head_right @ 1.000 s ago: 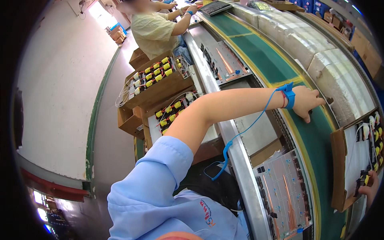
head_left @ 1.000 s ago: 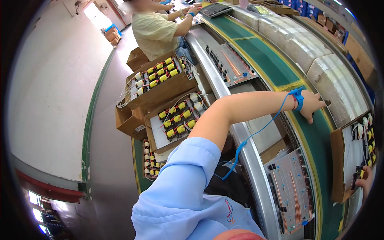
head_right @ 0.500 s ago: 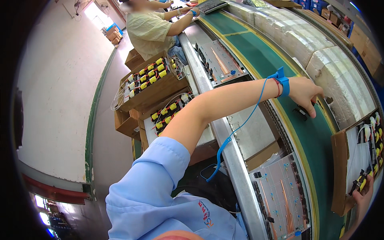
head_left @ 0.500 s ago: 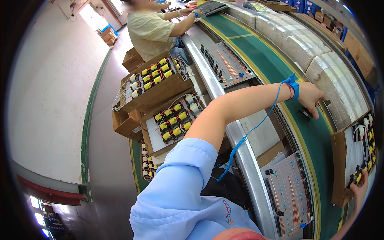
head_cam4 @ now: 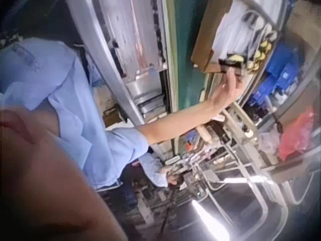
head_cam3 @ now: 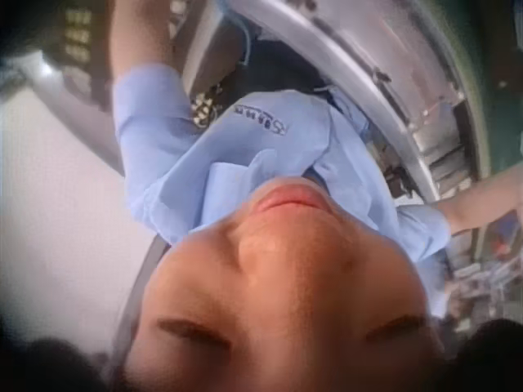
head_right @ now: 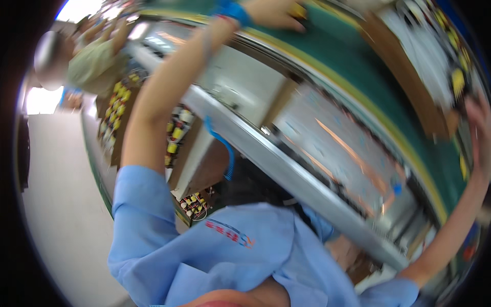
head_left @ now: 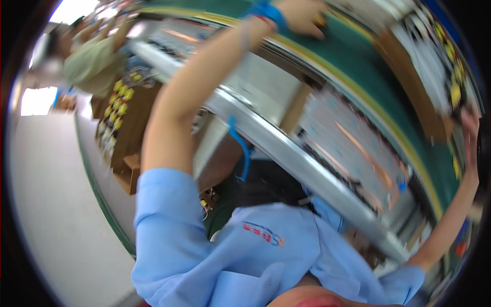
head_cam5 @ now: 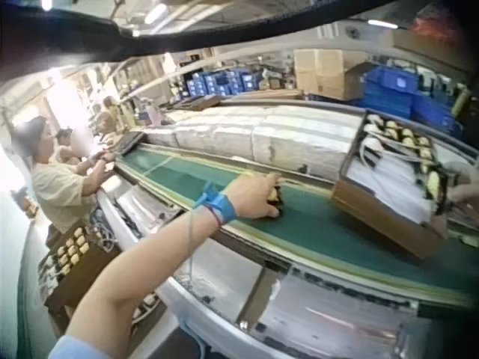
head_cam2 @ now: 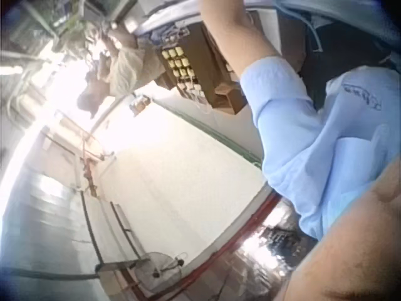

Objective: Manually assemble components into electrical transformers on a production line.

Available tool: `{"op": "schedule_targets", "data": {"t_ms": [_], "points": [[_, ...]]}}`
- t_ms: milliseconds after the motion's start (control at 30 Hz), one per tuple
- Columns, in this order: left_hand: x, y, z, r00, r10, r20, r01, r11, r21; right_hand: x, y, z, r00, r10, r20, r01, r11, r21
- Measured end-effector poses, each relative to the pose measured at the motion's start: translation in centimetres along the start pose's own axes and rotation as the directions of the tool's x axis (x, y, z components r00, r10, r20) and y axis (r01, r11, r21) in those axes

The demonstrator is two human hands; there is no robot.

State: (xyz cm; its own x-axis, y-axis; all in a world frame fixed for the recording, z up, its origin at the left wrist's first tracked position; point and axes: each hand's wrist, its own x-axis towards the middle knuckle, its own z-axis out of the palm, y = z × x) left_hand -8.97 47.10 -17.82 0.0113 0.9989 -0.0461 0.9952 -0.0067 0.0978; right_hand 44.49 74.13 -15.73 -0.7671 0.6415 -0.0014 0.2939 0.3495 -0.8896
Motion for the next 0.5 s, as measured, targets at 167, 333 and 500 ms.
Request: {"op": "schedule_targets", "data": {"t_ms": [167, 333, 500], "points": [[0.4, 2.1, -1.5, 0.995, -0.050, 0.089, 0.051, 0.999, -0.010, -6.7, -11.0, 9.9, 0.949, -0.052, -0.311, -0.024, 0.971, -0.237], [1.4, 5.5, -1.9, 0.983, -0.087, 0.164, 0.095, 0.995, -0.041, -13.2, -11.8, 17.7, 0.975, -0.074, -0.210, 0.035, 0.982, -0.187], [0.6, 4.0, -0.9, 0.973, -0.117, 0.200, 0.106, 0.992, 0.066, -13.9, -9.9, 24.8, 0.983, 0.107, -0.148, -0.089, 0.988, 0.124]]}}
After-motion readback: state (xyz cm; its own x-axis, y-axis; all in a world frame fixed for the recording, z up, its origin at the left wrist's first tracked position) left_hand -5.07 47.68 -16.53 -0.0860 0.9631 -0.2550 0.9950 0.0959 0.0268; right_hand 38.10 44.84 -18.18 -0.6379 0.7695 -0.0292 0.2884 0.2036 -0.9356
